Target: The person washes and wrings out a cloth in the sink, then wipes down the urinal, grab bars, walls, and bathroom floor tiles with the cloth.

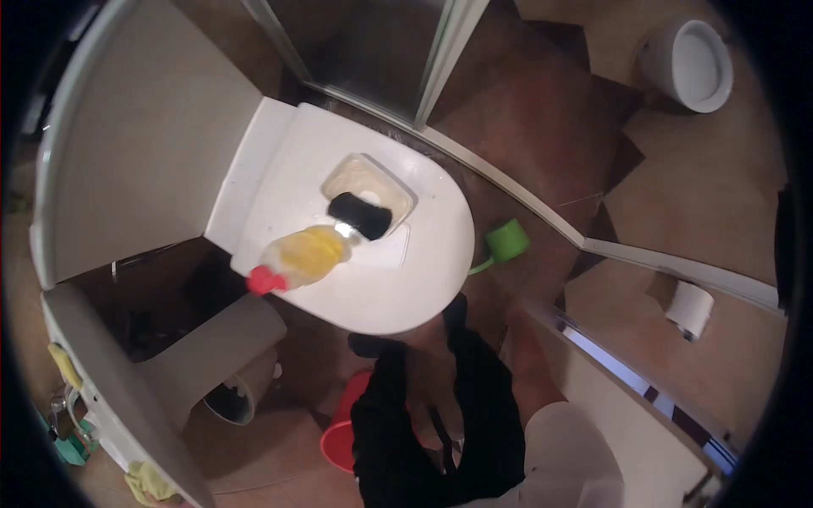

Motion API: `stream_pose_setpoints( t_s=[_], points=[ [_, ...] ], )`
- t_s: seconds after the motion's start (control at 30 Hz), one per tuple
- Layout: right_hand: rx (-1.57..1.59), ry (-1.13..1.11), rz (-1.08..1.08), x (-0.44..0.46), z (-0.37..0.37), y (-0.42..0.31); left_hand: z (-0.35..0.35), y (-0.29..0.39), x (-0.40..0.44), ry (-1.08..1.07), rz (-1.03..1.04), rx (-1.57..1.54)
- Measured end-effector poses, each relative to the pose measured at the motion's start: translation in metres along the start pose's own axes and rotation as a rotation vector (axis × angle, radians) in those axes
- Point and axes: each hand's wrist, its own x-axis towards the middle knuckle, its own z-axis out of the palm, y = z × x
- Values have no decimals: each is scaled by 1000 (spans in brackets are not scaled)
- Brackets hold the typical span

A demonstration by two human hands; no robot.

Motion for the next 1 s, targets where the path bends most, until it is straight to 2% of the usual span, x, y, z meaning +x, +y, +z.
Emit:
stream_pose_setpoints(
  t_s=[0.1, 0.23, 0.3, 0.37, 0.43, 0.47, 0.5, 0.57, 0.6, 0.67, 0.73, 0.8, 0.83, 0.9, 0.93, 1.0],
  points=[
    [385, 38, -24, 64, 10, -9, -3, -12, 19, 22, 77, 48],
    [909, -39, -83, 112, 2, -18, -7, -23, 39, 18, 24, 37],
    [1039, -72, -99, 117, -1, -28, -13, -26, 46, 2, -12, 33],
    [969, -34, -111, 114, -4, -43, -15, -26, 49, -12, -47, 32],
    [669, 147, -110, 105, -10, -66, -19, -28, 50, -20, -80, 21],
    [368, 322, -121, 97, -13, -82, -22, -29, 52, -25, -94, 11],
    [366, 315, -140, 81, -20, -98, -26, -31, 53, -29, -113, -2],
    [519, 423, -395, 32, -40, -141, -37, -40, 56, -26, -157, -36],
    [518, 414, -424, 2, -52, -169, -42, -46, 56, -26, -173, -50],
    [327, 294, -793, -82, -78, -236, -52, -58, 58, -53, -201, -77],
    [-334, 457, -1357, -131, -91, -304, -51, -50, 49, -50, -217, -97],
    [-584, 414, -1579, -182, -74, -386, -6, -17, 34, 293, -588, -345],
    [-615, 416, -1700, -196, -55, -419, -10, -23, 35, 315, -596, -362],
    [-705, 424, -1914, -227, -12, -474, -17, -42, 38, 258, -450, -289],
    [-769, 428, -2005, -243, 7, -492, -6, -25, 28, 223, -412, -259],
    [-863, 354, -2082, -259, 51, -517, 0, -27, 26, 252, -325, -255]
  ],
)
